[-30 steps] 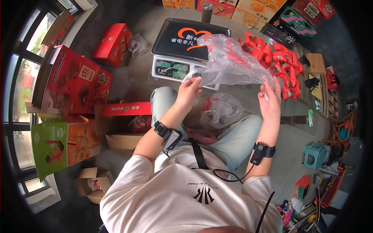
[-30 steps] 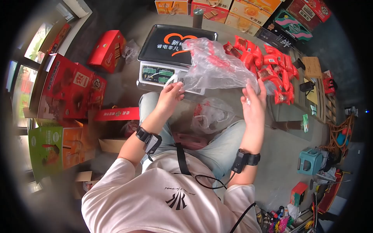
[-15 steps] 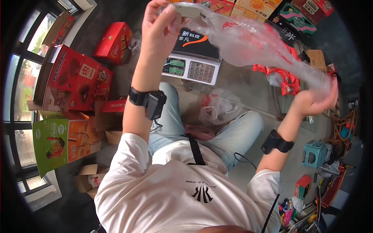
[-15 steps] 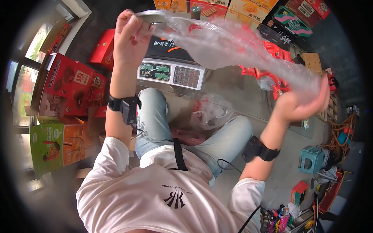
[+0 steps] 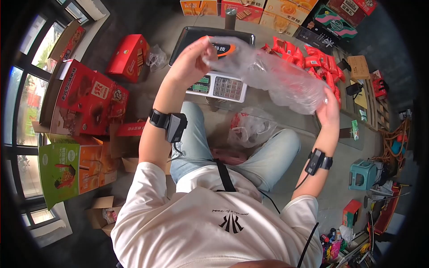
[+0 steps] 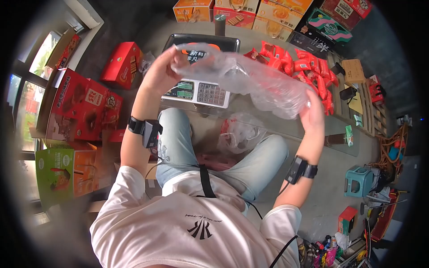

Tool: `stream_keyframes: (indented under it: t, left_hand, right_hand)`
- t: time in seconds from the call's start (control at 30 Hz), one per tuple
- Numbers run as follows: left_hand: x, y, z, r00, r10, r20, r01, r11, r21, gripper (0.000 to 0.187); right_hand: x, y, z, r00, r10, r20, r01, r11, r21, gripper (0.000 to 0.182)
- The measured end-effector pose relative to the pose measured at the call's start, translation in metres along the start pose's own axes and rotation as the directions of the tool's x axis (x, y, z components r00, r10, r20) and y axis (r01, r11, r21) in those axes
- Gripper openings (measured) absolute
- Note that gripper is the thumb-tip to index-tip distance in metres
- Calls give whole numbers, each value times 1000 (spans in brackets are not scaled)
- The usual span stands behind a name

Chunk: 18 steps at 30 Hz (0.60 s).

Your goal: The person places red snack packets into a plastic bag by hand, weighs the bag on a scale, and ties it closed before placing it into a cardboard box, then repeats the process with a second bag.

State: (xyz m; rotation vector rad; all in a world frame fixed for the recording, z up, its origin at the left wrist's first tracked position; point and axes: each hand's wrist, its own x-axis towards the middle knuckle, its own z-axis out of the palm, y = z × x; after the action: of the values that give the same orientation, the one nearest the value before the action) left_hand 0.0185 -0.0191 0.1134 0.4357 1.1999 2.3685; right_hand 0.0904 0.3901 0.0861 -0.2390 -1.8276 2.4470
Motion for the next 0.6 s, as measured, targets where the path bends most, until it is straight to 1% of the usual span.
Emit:
stream_keyframes:
  t: [0.03, 0.07, 0.1, 0.13, 0.17, 0.2, 0.23, 0.27, 0.3, 0.33, 0.37, 0.4, 0.43, 0.47, 0.5, 0.53, 0.57, 0.6]
  left_hand:
    - [0, 9, 17, 980, 195, -47, -195, 981, -1, 23]
    - [0, 17, 35, 919, 382, -97, -384, 923, 6, 24]
    - [-1, 21, 50, 766, 623, -159, -617, 782, 86, 24]
    - [-16, 25, 65, 639, 759, -128, -721, 648, 244, 22]
    - [-29, 27, 73, 496, 866, -66, -786, 480, 389, 19]
    - [-35, -11, 31, 551, 827, 112, -638, 331, 695, 13]
    - [-37, 9, 63, 556, 600, 575, -578, -219, 786, 11]
    - [-32, -15, 36, 885, 228, 407, -347, -262, 901, 11]
    - [-43, -38, 15, 990, -28, 140, -141, -322, 936, 10]
    - [-48, -44, -4, 958, -240, -159, 40, -438, 898, 13]
    - [-46, -38, -17, 965, -218, -147, 35, -448, 893, 13]
    - [-47, -33, -27, 993, -68, -101, 77, -288, 954, 15]
    - [-51, -28, -24, 993, 75, -88, 96, -108, 990, 18]
    - [-44, -15, -24, 985, 140, -101, 87, 102, 991, 20]
    - [-35, 14, -5, 972, 199, -128, 63, 305, 950, 22]
    - [-35, 38, 28, 844, 532, -60, -218, 443, 870, 17]
    - [-35, 54, 53, 597, 799, -73, -513, 450, 731, 13]
    - [-34, 60, 55, 597, 799, -66, -514, 445, 733, 13]
  right_hand:
    - [0, -5, 3, 944, -97, -314, 124, 990, 66, 32]
    - [-9, -25, 17, 856, -348, -383, 354, 934, -57, 31]
    - [-25, -43, 35, 709, -570, -414, 543, 817, -195, 30]
    - [-44, -41, 51, 714, -567, -412, 537, 820, -199, 30]
    - [-65, -38, 68, 627, -739, -249, 732, 667, -137, 29]
    - [-77, -37, 76, 480, -872, -95, 874, 485, -32, 28]
    - [-70, -22, 55, 653, -750, 109, 586, 408, -701, 27]
    - [-60, 5, 23, 842, -527, 114, 99, -57, -993, 26]
    - [-58, 33, 1, 996, -81, 35, 22, -155, -988, 20]
    - [-69, 13, 26, 727, 656, -204, -166, -121, -979, 15]
    - [-61, 40, -6, 758, 629, -175, -295, 91, -951, 23]
    - [-50, 38, -20, 866, 499, -26, -141, 195, -971, 24]
    - [-50, 30, -12, 924, 362, 121, 21, 268, -963, 26]
    - [-47, 16, -6, 965, 165, 204, 138, 345, -928, 24]
    - [-45, -17, 20, 964, -42, 262, 257, 397, -881, 23]
    - [-29, -32, 28, 891, -435, 130, 381, 558, -737, 21]
    - [-21, -47, 34, 686, -719, -108, 552, 612, -566, 21]
    - [-40, -76, 76, 453, -865, -217, 705, 496, -507, 20]
